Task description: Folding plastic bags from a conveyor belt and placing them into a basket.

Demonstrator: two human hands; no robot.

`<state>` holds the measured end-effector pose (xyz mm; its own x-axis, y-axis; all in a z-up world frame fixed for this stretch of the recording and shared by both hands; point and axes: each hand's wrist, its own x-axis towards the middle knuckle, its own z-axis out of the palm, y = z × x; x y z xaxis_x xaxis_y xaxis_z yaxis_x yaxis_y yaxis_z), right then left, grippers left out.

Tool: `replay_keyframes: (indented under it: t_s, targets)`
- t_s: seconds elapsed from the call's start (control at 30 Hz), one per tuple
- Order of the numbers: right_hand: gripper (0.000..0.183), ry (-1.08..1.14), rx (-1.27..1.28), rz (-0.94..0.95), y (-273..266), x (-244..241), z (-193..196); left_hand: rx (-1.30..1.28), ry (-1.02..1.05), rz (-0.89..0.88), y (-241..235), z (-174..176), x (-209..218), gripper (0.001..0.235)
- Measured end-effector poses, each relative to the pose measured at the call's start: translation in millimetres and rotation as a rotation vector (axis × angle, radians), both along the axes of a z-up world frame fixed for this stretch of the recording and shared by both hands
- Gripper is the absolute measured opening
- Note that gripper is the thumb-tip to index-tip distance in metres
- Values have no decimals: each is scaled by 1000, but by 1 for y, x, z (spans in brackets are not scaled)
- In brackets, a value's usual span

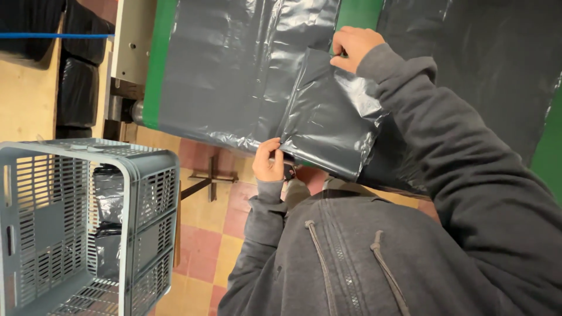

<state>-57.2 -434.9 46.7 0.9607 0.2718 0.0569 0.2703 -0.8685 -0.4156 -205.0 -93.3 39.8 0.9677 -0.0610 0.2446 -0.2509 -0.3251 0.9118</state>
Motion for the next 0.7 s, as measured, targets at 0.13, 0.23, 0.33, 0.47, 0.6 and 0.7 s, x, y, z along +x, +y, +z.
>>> replay_keyframes:
  t_s: [0.13, 0.23, 0.33, 0.47, 0.6, 0.7]
  targets:
    - [30, -67, -70, 20, 8, -10, 9, -30, 24, 25, 2, -10, -1, 18]
    - [37, 31, -79, -52, 4, -14, 0, -22, 12, 33, 2, -12, -4, 20]
    - [22, -47, 17, 36, 6, -14, 14, -10, -15, 29, 1, -12, -2, 23]
    - [18, -64, 152, 174, 1, -10, 13, 3, -25, 31, 1, -13, -2, 25]
    - [17, 10, 42, 114, 4, 4, 10, 3, -30, 36, 1, -14, -1, 24]
    - [19, 48, 4, 77, 12, 8, 7, 61, -22, 13, -1, 12, -3, 27]
